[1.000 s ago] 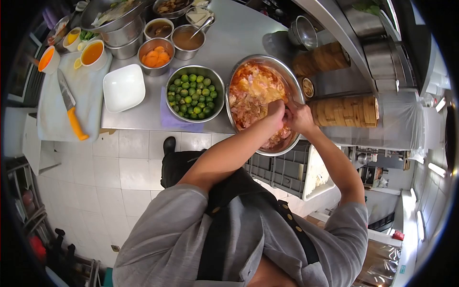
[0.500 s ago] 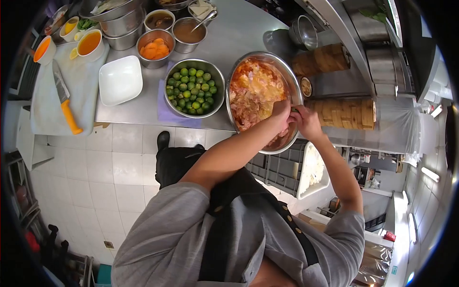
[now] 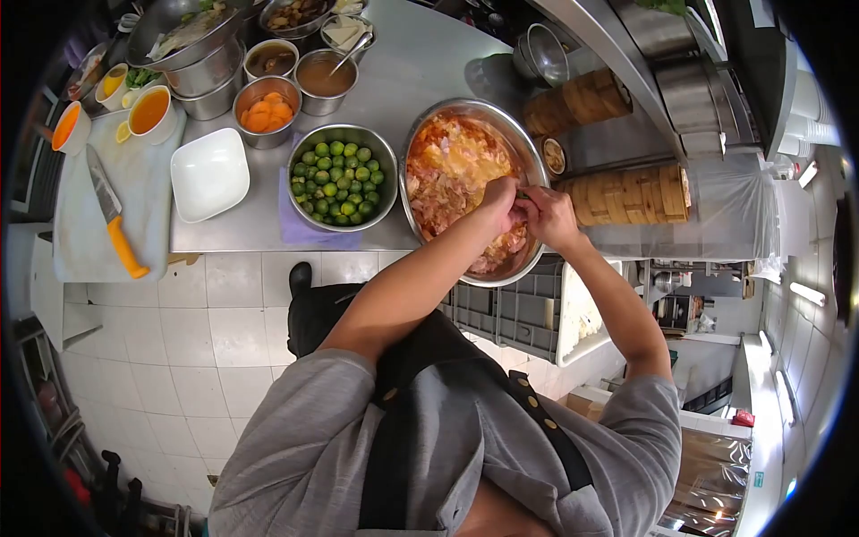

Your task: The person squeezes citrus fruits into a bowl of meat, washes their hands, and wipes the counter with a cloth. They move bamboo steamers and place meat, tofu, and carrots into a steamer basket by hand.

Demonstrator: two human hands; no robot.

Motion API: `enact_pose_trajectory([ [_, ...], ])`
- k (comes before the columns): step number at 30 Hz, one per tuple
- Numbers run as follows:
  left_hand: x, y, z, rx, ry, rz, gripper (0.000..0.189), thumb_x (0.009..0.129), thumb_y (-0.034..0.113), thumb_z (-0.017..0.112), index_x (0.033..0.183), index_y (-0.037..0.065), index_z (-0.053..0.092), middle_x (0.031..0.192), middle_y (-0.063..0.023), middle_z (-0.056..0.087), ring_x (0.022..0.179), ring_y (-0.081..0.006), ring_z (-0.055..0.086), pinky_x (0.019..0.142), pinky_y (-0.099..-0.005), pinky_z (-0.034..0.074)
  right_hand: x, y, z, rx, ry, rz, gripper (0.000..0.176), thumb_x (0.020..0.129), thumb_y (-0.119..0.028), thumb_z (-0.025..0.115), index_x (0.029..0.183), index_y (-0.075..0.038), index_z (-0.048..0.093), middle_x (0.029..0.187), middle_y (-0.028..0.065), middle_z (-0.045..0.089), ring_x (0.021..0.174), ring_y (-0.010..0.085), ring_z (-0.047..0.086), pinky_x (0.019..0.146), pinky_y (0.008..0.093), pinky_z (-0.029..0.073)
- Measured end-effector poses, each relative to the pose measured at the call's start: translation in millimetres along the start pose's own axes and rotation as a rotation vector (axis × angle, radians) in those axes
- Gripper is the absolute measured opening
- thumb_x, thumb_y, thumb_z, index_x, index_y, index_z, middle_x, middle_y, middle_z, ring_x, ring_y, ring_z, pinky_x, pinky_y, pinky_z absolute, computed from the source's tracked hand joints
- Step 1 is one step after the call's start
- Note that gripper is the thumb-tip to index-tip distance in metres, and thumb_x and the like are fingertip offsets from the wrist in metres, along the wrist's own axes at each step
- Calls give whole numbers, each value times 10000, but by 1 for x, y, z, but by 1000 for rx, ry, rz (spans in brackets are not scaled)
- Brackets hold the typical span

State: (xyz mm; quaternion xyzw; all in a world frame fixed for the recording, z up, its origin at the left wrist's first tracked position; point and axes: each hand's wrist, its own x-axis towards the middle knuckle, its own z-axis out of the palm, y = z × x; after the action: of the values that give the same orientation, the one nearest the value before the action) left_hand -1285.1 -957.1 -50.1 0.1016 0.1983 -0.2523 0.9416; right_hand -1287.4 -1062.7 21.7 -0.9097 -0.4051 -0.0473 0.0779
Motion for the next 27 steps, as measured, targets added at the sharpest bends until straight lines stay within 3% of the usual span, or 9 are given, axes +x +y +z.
enact_pose_trajectory([
  [7, 4, 2, -7, 74, -62, -10, 207, 843, 111, 343, 924, 3, 499, 835, -137, 528, 626, -266, 568, 545, -442, 525, 10, -14, -5, 50, -17, 82, 91, 747, -76, 596, 811, -40, 543, 714, 175, 579, 653, 372, 572, 539, 441, 458],
  [10, 5, 3, -5, 101, 48, 6, 233, 837, 111, 328, 935, -9, 502, 824, -160, 553, 636, -286, 588, 549, -442, 524, 4, 4, 6, 37, -54, 81, 89, 731, -46, 579, 789, -27, 513, 685, 201, 561, 654, 385, 566, 549, 457, 452],
  [13, 21, -1, -14, 170, 150, -13, 255, 831, 110, 306, 939, -23, 495, 784, -186, 579, 622, -311, 602, 555, -440, 526, 4, 10, 13, 4, -80, 68, 127, 718, 38, 531, 842, 6, 532, 733, 218, 554, 688, 404, 555, 562, 419, 454],
  [15, 37, -6, -28, 140, 135, -92, 197, 845, 172, 355, 878, 25, 482, 655, -143, 553, 468, -266, 558, 441, -452, 518, 4, 8, 16, 24, -27, 104, 79, 711, 40, 516, 780, 2, 506, 690, 210, 545, 679, 410, 548, 558, 424, 451],
  [19, 41, -3, -38, 221, 179, -91, 210, 842, 170, 347, 856, 24, 497, 628, -136, 554, 447, -262, 548, 423, -436, 511, 3, 8, 28, 26, 31, 43, 114, 687, -30, 580, 758, -28, 491, 652, 200, 554, 618, 378, 565, 519, 445, 449],
  [21, 34, -1, -35, 271, 253, 5, 206, 840, 164, 359, 822, 21, 507, 605, -133, 550, 429, -257, 542, 399, -412, 503, 2, 6, 34, 58, 25, 63, 125, 699, -63, 606, 758, -31, 500, 637, 194, 562, 607, 362, 576, 516, 436, 456],
  [27, 18, 13, -31, 370, 346, 90, 189, 831, 121, 368, 801, 9, 518, 576, -130, 535, 428, -246, 547, 370, -388, 498, 2, 6, 52, 120, 202, -1, 112, 714, -65, 605, 757, -33, 507, 588, 189, 562, 571, 353, 584, 500, 420, 467],
])
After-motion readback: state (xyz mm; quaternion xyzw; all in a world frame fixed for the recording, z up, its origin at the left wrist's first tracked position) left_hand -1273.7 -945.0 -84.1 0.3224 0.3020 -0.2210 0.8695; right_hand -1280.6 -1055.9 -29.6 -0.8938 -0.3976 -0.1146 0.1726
